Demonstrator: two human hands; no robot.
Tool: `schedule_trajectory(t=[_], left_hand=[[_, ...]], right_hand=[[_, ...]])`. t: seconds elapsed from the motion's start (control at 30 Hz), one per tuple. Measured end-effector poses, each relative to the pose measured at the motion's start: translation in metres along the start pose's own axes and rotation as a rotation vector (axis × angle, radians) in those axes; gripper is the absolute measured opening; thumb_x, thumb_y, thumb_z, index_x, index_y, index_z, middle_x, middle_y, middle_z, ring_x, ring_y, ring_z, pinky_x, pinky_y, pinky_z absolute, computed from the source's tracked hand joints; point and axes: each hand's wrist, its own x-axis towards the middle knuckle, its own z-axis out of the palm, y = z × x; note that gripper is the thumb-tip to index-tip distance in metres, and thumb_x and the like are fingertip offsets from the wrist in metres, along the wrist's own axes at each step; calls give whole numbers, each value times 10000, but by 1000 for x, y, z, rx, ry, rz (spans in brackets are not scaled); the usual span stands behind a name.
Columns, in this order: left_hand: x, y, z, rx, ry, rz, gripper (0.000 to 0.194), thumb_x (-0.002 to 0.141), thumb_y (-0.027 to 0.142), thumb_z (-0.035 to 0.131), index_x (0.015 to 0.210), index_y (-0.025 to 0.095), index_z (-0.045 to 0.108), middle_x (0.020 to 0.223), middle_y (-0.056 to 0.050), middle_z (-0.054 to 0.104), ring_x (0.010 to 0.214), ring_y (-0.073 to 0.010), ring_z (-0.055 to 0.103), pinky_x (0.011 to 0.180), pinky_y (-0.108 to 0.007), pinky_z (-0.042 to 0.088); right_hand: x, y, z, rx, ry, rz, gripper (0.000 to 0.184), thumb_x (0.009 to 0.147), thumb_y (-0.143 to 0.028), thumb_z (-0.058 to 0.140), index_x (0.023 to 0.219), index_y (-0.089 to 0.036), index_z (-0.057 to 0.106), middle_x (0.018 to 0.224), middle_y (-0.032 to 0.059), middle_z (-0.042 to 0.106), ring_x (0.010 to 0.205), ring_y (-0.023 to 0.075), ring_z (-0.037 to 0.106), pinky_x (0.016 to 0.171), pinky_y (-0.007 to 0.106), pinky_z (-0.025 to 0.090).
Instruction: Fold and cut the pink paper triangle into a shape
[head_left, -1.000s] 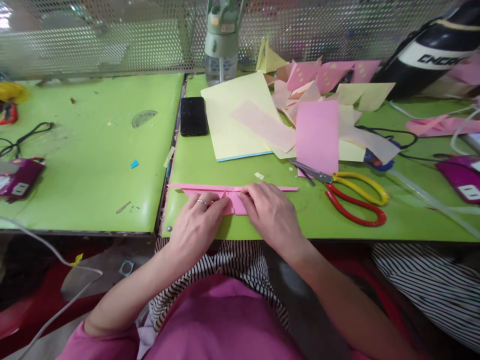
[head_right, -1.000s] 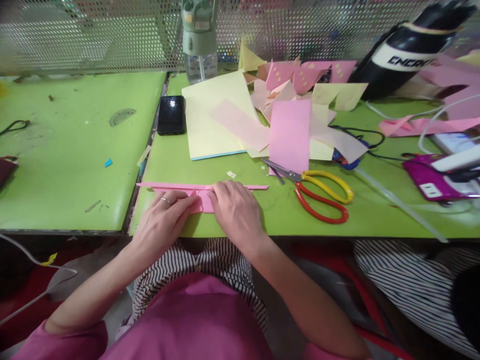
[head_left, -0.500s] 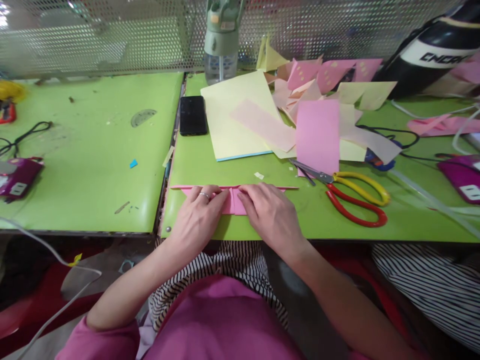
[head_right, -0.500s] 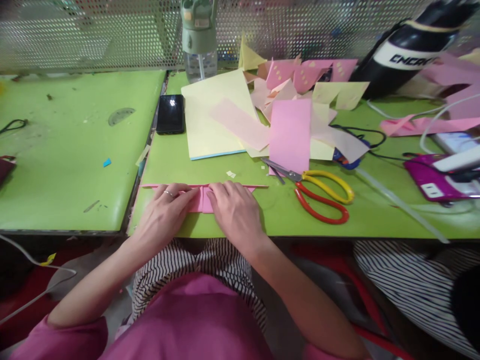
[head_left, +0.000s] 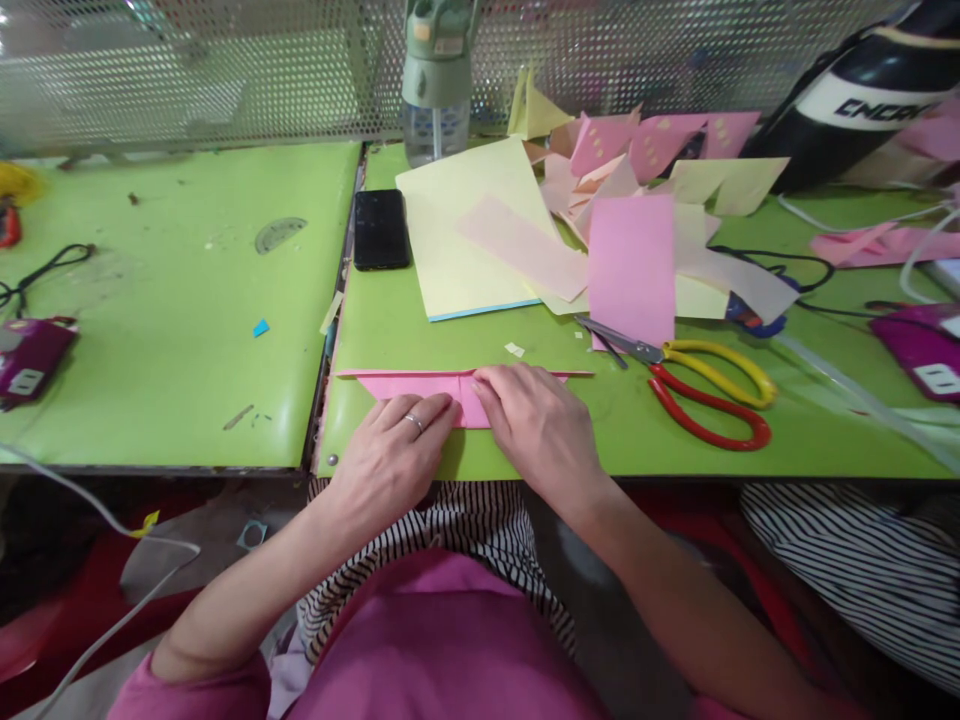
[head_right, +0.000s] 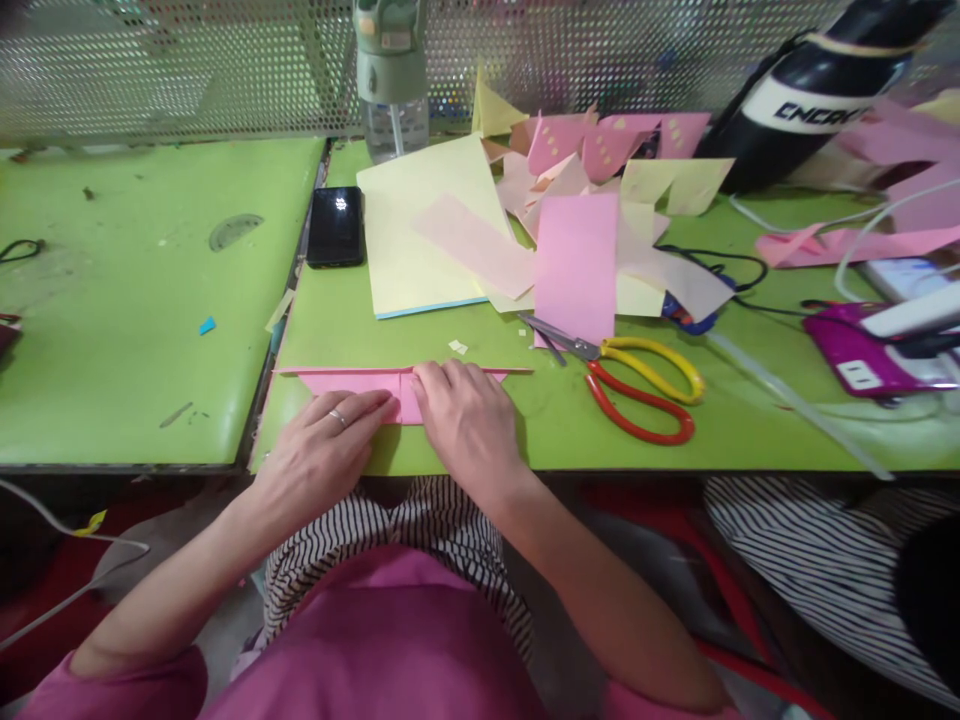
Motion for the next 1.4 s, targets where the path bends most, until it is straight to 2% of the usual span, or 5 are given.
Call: schedule_trajectory(t=[0.4,0.63,0.9,1.13,1.4], left_hand=[[-13,7,-5,29,-59,25,597,935,519,473,1355,94,478,1356,-137,558,1205,-288,495,995,-439,445],[-15,11,-7,4,-63,37,701,926,596,422,1347,39,475,1309,-162,586,1152,-281,526,979,-417,436],[-15,11,-4,55,-100,51,722,919,653,356,1380,107,463,1343,-124,572,1179,-283,512,1007,-418,379],[-15,13,0,97,-60,43,716,921,669,316,1357,127,486,1337,-106,580,1183,-277,498,1008,-419,347],[-17,15,-3,75,-76,8,701,929,645,342,1388,126,453,1382,-95,553,1229,-269,480,1011,-432,352]], right_hand=[[3,-2,1,-21,-18,40,228,990,-303,420,944,-185,610,840,35,667,800,182,598,730,301,392],[3,-2,0,-2,-30,46,239,992,-303,415,971,-175,616,850,49,670,796,183,596,723,312,397],[4,-1,-1,36,-14,38,258,993,-321,409,937,-174,613,836,59,674,778,183,588,718,306,406],[-20,5,-16,59,226,-278,152,887,-257,618,1015,-181,649,948,51,730,870,193,606,803,347,410],[-43,6,-13,129,140,-327,329,874,-243,635,1193,-165,627,1067,68,737,995,201,642,876,377,419]])
